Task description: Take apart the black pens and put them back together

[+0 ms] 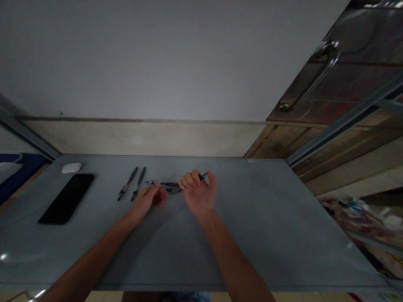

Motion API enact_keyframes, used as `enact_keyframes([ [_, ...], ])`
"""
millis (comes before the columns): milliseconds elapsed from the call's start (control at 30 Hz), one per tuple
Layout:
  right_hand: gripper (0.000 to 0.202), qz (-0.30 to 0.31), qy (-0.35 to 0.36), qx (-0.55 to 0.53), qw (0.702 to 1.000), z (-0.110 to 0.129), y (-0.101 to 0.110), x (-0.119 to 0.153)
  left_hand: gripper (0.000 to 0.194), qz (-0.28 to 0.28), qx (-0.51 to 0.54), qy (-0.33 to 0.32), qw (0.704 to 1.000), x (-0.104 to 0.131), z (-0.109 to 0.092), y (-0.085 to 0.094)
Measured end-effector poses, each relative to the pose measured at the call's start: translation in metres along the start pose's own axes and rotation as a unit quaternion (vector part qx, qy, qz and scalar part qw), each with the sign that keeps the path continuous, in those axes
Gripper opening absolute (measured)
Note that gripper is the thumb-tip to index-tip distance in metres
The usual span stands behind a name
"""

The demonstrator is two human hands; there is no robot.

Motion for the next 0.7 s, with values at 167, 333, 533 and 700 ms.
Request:
enact_keyframes([
  [167, 0.049, -0.01, -0.003, -0.011, 1.0, -0.003, 0.005, 0.0, 0.057, 0.022, 0.032, 0.006, 0.999, 0.002, -0.004, 0.0],
  [333, 0.049, -0.005, -0.023, -0.006, 1.0, -0.006, 0.012, -0.001, 0.061, 0.041, 0.041, 0.023, 0.998, 0.001, -0.004, -0.002],
  [533, 0.051, -0.023, -0.036, 0.007, 0.999, -0.009, 0.018, -0.001, 0.063, 0.036, 0.063, 0.032, 0.997, 0.001, -0.005, -0.003],
  [700, 0.051, -0.027, -0.036, 0.003, 0.999, -0.01, 0.016, -0.001, 0.065, 0.033, 0.056, 0.038, 0.997, 0.001, -0.002, -0.003],
])
Point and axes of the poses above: each hand's wrist, its own x-axis away from the middle knuckle, its own y-axis out of the back of the hand, z = x × y, the point moved 7 cm from there along -x, towards the middle knuckle, and after that the axes turned 12 degrees about z, right-handed, at the moved point
